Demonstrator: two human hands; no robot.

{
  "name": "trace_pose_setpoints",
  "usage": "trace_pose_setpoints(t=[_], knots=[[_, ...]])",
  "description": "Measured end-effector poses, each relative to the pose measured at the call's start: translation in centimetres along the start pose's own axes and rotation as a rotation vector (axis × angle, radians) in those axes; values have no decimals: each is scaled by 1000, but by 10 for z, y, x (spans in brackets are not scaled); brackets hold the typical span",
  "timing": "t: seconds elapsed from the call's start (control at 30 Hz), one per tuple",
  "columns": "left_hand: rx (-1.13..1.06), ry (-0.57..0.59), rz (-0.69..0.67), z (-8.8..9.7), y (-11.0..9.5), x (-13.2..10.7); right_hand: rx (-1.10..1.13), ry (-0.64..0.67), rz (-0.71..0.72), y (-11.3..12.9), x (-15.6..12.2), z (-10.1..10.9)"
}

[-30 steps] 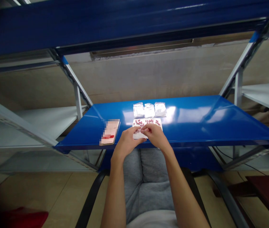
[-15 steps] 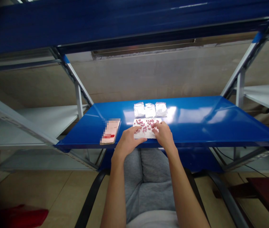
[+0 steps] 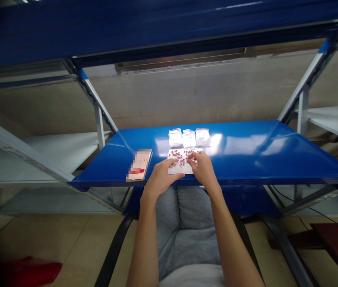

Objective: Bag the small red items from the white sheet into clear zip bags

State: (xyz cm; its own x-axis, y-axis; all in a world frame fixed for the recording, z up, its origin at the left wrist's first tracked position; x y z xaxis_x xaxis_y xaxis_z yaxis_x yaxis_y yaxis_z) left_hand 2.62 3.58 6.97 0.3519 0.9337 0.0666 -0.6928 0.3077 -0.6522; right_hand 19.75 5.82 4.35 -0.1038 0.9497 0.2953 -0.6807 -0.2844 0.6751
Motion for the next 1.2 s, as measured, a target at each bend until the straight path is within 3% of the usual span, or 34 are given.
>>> trace_pose_setpoints(t=[0.23,0.33,0.47,0.6,0.83,1.0,1.2], knots=[[-30,-4,-29,2,-2,1,192,158,152,33,1,-10],[-20,-4,-13,2,-1,0,177,81,98,21,1,-4],[-11,-10,-1,3,1,-1,-31,-39,-51,-10,-1,8],[-4,-9,8,2,2,-1,-168,21,-120,-27,-3,4],[-1,-8,0,2,1,-1,-231,71,-154,-30,-3,-4],[2,-4,2,2,1,-1,-229,52,-149,-24,-2,-1],[-2,2,-8,0,0,1,12,63,16,9,-1,5]])
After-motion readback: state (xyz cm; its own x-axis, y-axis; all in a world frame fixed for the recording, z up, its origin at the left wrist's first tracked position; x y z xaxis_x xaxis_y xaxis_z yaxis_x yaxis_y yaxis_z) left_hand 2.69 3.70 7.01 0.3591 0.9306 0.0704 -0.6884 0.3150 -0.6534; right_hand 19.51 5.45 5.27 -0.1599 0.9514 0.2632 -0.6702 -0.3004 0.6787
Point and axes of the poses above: each hand's wrist, its own x-axis towards the middle knuckle, its own z-axis out of the back of the hand, y = z × x, the point moved 7 cm from there along x, towards the middle knuckle, and after that the axes turned 10 degrees about y, right-handed, at the moved point
